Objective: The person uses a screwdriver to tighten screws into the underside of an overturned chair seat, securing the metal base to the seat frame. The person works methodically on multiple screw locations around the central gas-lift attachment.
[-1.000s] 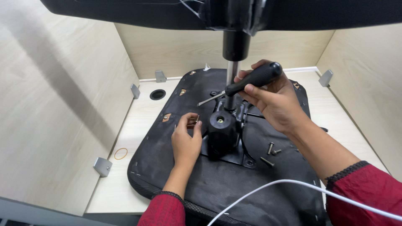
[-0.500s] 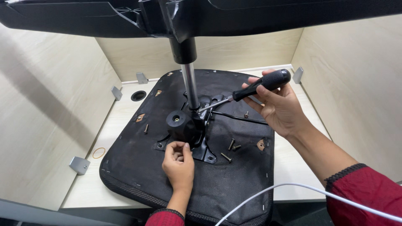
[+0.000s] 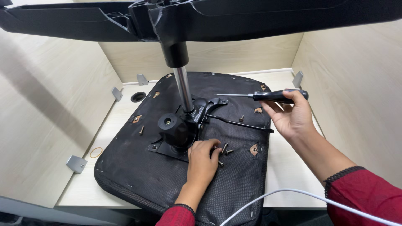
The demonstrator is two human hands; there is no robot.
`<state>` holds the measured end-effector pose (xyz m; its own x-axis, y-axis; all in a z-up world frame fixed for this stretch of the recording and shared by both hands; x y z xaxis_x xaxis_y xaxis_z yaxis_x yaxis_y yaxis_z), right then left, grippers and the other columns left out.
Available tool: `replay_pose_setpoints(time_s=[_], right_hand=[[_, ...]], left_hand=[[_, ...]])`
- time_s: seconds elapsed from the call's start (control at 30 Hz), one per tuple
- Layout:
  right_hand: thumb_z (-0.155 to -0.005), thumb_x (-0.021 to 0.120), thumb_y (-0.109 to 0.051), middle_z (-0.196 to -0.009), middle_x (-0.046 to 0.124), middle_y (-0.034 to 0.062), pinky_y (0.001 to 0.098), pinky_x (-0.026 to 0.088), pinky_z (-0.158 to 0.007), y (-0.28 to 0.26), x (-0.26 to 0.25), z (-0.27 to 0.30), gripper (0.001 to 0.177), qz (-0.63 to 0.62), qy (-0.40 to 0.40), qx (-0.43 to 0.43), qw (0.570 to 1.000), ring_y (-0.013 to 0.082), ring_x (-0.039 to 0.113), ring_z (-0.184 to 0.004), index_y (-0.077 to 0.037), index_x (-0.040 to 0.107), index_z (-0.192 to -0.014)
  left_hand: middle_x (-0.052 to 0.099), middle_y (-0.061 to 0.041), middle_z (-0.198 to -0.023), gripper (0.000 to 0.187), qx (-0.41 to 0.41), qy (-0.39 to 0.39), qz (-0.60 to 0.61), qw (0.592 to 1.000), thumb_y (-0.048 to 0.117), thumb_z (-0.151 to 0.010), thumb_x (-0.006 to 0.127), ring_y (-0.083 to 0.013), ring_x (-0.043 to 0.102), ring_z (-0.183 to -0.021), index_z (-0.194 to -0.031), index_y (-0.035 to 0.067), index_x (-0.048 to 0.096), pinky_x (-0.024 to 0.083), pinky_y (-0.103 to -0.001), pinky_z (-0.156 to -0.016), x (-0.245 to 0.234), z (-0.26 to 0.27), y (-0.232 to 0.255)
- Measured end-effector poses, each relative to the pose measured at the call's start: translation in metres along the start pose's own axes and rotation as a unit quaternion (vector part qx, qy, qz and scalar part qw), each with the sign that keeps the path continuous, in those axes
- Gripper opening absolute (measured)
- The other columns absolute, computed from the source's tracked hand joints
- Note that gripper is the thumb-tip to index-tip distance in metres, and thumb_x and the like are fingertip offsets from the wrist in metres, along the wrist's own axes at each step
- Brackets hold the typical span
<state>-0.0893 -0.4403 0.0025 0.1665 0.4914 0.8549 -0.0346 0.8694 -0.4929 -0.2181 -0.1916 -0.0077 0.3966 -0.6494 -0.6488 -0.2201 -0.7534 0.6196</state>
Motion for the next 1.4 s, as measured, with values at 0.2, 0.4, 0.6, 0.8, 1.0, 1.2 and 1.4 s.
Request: replay_pose_setpoints(time_s=[0.2, 0.4, 0.6, 0.8, 1.0, 1.2, 1.4], right_hand=[[-0.09, 0.068, -0.01, -0.113, 0.062, 0.0142, 0.0433, 0.052, -0.105, -0.009, -0.057, -0.022, 0.018, 0.084, 0.108, 0.016, 0.991, 0.033, 0.061, -0.111, -0.006, 0.056, -0.103], [-0.089, 0.063, 0.004, -0.113, 0.06, 0.0172, 0.0355, 0.058, -0.097, 0.0, -0.103, -0.04, 0.014, 0.063, 0.127, 0.032, 0.989, 0.0253, 0.067, -0.107, 0.002, 0.052, -0.097], [-0.089, 0.062, 0.007, -0.114, 0.059, 0.0178, 0.0344, 0.058, -0.097, 0.013, -0.135, -0.05, 0.013, 0.066, 0.162, 0.043, 0.984, 0.0257, 0.068, -0.11, 0.006, 0.051, -0.096], [-0.089, 0.066, -0.006, -0.109, 0.065, 0.0175, 0.0387, 0.06, -0.09, 0.01, -0.15, -0.061, 0.017, 0.175, 0.131, 0.04, 0.975, 0.0274, 0.068, -0.105, 0.001, 0.058, -0.102], [-0.094, 0.078, -0.013, -0.107, 0.061, 0.0158, 0.0375, 0.053, -0.09, 0.007, -0.138, -0.066, 0.029, 0.312, 0.16, 0.012, 0.937, 0.0217, 0.061, -0.095, -0.004, 0.051, -0.103], [-0.09, 0.076, -0.012, -0.106, 0.06, 0.0125, 0.034, 0.06, -0.09, 0.021, -0.088, -0.081, 0.029, 0.34, 0.061, -0.014, 0.938, 0.0218, 0.063, -0.099, -0.007, 0.05, -0.102], [-0.091, 0.068, -0.003, -0.111, 0.066, 0.0087, 0.0312, 0.053, -0.088, 0.044, -0.058, -0.088, 0.031, 0.594, -0.052, 0.054, 0.801, 0.0167, 0.064, -0.101, -0.006, 0.068, -0.121]], left_hand=[[0.075, -0.003, -0.101, 0.013, 0.051, -0.005, -0.074, 0.996, 0.014, -0.083, 0.07, -0.0245, 0.063, -0.104, -0.094, 0.01, 0.077, 0.037, -0.047, -0.101, 0.01, -0.002, 0.002], [0.072, -0.008, -0.116, 0.01, 0.114, 0.044, -0.089, 0.989, 0.006, -0.082, 0.065, -0.0272, 0.062, -0.112, -0.086, 0.009, 0.074, 0.037, -0.048, -0.101, 0.005, -0.01, 0.017], [0.07, -0.006, -0.12, 0.018, 0.118, 0.002, -0.034, 0.992, 0.003, -0.088, 0.062, -0.0266, 0.063, -0.119, -0.102, 0.008, 0.072, 0.046, -0.041, -0.107, 0.007, -0.019, 0.016], [0.06, -0.012, -0.136, 0.037, 0.126, -0.019, -0.082, 0.988, 0.008, -0.086, 0.063, -0.0321, 0.051, -0.135, -0.123, 0.006, 0.064, 0.039, -0.045, -0.111, 0.019, -0.023, 0.014], [0.058, -0.013, -0.14, 0.04, 0.119, -0.043, -0.116, 0.985, 0.01, -0.089, 0.06, -0.0315, 0.05, -0.136, -0.128, 0.003, 0.061, 0.039, -0.045, -0.11, 0.036, -0.031, 0.006], [0.058, -0.011, -0.142, 0.041, 0.114, -0.064, -0.08, 0.988, 0.007, -0.09, 0.057, -0.0303, 0.053, -0.134, -0.131, 0.004, 0.06, 0.04, -0.044, -0.111, 0.034, -0.03, -0.001], [0.057, -0.011, -0.143, 0.042, 0.1, -0.058, -0.041, 0.992, 0.006, -0.089, 0.058, -0.0312, 0.053, -0.132, -0.131, 0.003, 0.058, 0.04, -0.044, -0.11, 0.029, -0.033, -0.001]])
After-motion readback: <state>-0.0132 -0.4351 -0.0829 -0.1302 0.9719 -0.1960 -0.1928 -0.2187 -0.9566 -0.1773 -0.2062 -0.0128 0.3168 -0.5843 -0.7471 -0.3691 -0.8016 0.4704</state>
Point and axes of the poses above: each hand's wrist, its own z-axis away from the middle knuckle, its own x-axis out of the palm, y = z × x, the point moved 9 cm from there along -z, towards the middle knuckle
